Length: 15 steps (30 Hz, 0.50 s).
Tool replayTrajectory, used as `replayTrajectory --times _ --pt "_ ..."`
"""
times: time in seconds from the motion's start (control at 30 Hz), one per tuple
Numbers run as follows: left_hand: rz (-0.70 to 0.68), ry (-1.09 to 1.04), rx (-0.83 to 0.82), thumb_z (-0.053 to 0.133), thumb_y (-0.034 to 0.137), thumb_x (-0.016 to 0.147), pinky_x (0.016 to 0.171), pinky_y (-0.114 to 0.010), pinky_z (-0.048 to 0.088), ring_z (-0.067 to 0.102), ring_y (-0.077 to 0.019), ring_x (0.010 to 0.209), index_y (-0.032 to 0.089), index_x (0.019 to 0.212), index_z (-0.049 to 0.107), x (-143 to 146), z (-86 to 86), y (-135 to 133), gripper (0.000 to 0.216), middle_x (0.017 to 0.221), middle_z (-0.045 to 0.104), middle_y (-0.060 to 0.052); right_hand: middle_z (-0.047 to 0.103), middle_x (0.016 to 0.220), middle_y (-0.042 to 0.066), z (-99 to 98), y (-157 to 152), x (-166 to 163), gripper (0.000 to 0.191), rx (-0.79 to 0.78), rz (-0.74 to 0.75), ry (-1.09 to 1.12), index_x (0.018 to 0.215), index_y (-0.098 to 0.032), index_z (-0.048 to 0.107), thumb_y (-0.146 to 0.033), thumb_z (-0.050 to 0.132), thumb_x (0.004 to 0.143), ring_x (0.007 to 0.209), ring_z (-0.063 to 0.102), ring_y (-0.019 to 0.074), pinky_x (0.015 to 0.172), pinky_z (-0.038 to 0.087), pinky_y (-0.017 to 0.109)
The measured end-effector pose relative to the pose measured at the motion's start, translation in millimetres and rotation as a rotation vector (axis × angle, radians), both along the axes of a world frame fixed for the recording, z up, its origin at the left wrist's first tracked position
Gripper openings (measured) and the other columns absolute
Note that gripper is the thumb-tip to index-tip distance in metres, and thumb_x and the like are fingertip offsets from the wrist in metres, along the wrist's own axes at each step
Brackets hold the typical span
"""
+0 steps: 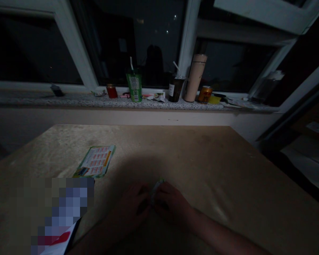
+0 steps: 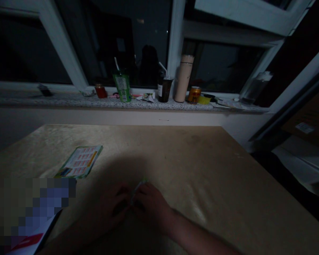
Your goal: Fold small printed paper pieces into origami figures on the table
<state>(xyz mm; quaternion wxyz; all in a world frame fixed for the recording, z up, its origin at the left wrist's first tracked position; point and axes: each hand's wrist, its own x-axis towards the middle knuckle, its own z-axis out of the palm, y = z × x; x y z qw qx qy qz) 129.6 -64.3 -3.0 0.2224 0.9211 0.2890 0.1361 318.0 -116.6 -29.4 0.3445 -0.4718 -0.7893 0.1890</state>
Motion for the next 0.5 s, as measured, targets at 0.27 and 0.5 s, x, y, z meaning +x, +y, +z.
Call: replayTrajectory --times 0.27,0.5 --pt "0.046 0.073 0.052 0.049 0.013 0.083 0.087 -0.042 0.043 0.049 -0.0255 0.100 0.020 0.095 0.059 2 -6.5 -4 0.017 0.107 0.054 -0.006 0.058 0.095 0.004 1.3 4 3 0.023 -0.161 -0.034 0.101 0.086 -0.018 0.061 -0.009 0.066 0.066 0.087 0.055 0.0163 0.074 0.044 0.025" --pt "0.059 0.093 0.118 0.038 0.013 0.090 0.085 -0.043 0.043 0.051 -0.0250 0.096 0.020 0.100 0.055 4 -11.7 -9 0.021 0.106 0.055 -0.007 0.058 0.092 0.002 4.3 7 5 0.023 -0.212 0.024 0.195 0.077 -0.018 0.062 -0.002 0.062 0.062 0.088 0.056 0.0155 0.076 0.045 0.024"
